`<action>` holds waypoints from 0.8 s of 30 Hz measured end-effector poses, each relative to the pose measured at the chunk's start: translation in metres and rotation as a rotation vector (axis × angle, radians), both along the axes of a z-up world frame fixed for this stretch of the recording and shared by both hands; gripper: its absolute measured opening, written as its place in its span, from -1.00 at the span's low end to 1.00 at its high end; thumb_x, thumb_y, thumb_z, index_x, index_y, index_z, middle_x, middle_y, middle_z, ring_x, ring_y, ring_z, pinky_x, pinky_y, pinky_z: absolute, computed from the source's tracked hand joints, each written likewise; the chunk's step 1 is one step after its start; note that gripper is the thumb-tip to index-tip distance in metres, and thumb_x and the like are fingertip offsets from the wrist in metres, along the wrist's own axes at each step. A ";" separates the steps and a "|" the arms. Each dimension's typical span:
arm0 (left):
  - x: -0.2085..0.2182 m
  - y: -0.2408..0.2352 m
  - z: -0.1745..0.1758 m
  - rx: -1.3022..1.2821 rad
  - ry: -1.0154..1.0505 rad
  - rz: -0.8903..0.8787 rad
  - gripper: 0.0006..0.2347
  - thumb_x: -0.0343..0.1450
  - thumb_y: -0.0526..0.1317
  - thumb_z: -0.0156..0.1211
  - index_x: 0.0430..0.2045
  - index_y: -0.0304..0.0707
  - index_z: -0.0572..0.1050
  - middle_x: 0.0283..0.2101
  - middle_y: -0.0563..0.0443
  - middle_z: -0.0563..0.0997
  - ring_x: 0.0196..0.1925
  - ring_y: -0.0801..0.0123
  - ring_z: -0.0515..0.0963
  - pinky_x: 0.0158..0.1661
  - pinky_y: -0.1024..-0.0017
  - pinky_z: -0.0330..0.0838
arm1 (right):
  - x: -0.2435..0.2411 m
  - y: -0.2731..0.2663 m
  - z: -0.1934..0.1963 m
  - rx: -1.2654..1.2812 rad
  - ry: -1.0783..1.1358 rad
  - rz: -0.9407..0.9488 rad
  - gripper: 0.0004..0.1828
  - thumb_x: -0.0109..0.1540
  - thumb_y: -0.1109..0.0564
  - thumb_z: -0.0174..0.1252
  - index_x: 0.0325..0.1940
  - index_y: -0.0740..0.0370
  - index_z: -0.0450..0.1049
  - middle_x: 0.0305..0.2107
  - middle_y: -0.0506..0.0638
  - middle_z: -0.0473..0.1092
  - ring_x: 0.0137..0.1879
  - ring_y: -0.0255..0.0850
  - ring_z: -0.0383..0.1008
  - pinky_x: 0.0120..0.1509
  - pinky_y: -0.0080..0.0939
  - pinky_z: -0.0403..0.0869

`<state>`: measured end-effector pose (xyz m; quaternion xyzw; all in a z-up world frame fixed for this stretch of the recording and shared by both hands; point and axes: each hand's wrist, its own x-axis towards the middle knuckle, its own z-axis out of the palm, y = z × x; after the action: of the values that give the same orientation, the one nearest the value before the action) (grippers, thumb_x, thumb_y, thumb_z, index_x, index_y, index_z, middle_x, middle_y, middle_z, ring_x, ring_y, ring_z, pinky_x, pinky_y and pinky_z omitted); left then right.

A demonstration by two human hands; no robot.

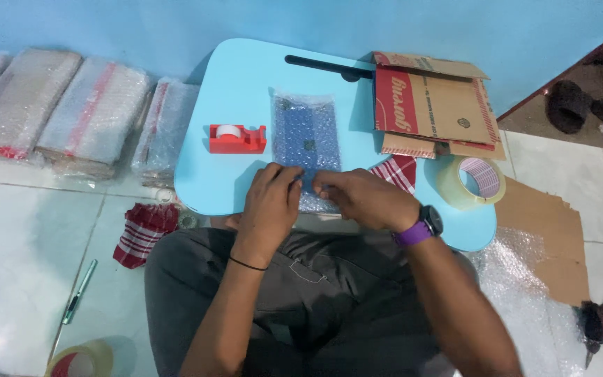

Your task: The person wraps a blue rectangular item in bubble wrap and secures it with tape. They fold the bubble wrap around the item, smooth it, and apply tape to seal the edges.

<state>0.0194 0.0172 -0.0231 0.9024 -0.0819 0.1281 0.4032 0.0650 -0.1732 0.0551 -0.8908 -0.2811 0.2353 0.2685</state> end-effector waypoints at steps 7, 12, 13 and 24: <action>0.002 0.005 0.002 0.006 0.041 -0.023 -0.68 0.47 -0.41 0.00 0.13 -0.33 0.45 -0.18 -0.22 0.47 -0.06 -0.21 0.55 -0.10 0.04 0.50 | -0.008 0.037 0.044 -0.311 0.033 0.242 -0.41 0.23 0.47 -0.13 0.36 0.35 0.34 -0.34 0.44 0.53 -0.22 0.40 0.59 -0.05 0.28 0.53; 0.000 0.002 0.000 0.011 -0.016 -0.020 -0.62 0.44 -0.46 -0.02 0.20 -0.36 0.38 -0.24 -0.21 0.42 -0.13 -0.22 0.52 -0.17 0.10 0.51 | 0.012 0.034 0.007 -0.480 -0.175 0.406 -0.47 0.23 0.37 0.06 0.28 0.05 0.44 -0.41 0.21 0.55 -0.36 0.16 0.62 -0.37 0.02 0.56; 0.000 0.002 0.001 -0.008 -0.026 -0.015 -0.60 0.44 -0.48 -0.03 0.22 -0.38 0.36 -0.25 -0.25 0.42 -0.14 -0.23 0.52 -0.18 0.08 0.48 | 0.012 0.037 0.010 -0.502 -0.180 0.423 -0.49 0.23 0.36 0.06 0.26 0.09 0.46 -0.44 0.21 0.55 -0.42 0.10 0.61 -0.40 -0.03 0.55; -0.005 0.003 0.009 0.010 -0.018 -0.021 -0.57 0.44 -0.52 -0.06 0.26 -0.41 0.32 -0.24 -0.31 0.40 -0.20 -0.26 0.48 -0.23 0.14 0.46 | 0.035 0.045 -0.009 -0.609 -0.182 0.662 -0.52 0.25 0.34 0.04 0.29 0.34 0.37 -0.43 0.30 0.55 -0.45 0.06 0.57 -0.44 -0.03 0.52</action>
<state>0.0144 0.0199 -0.0138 0.9023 -0.0959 0.1316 0.3993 0.1003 -0.1286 0.0464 -0.8086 -0.4910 0.3009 -0.1208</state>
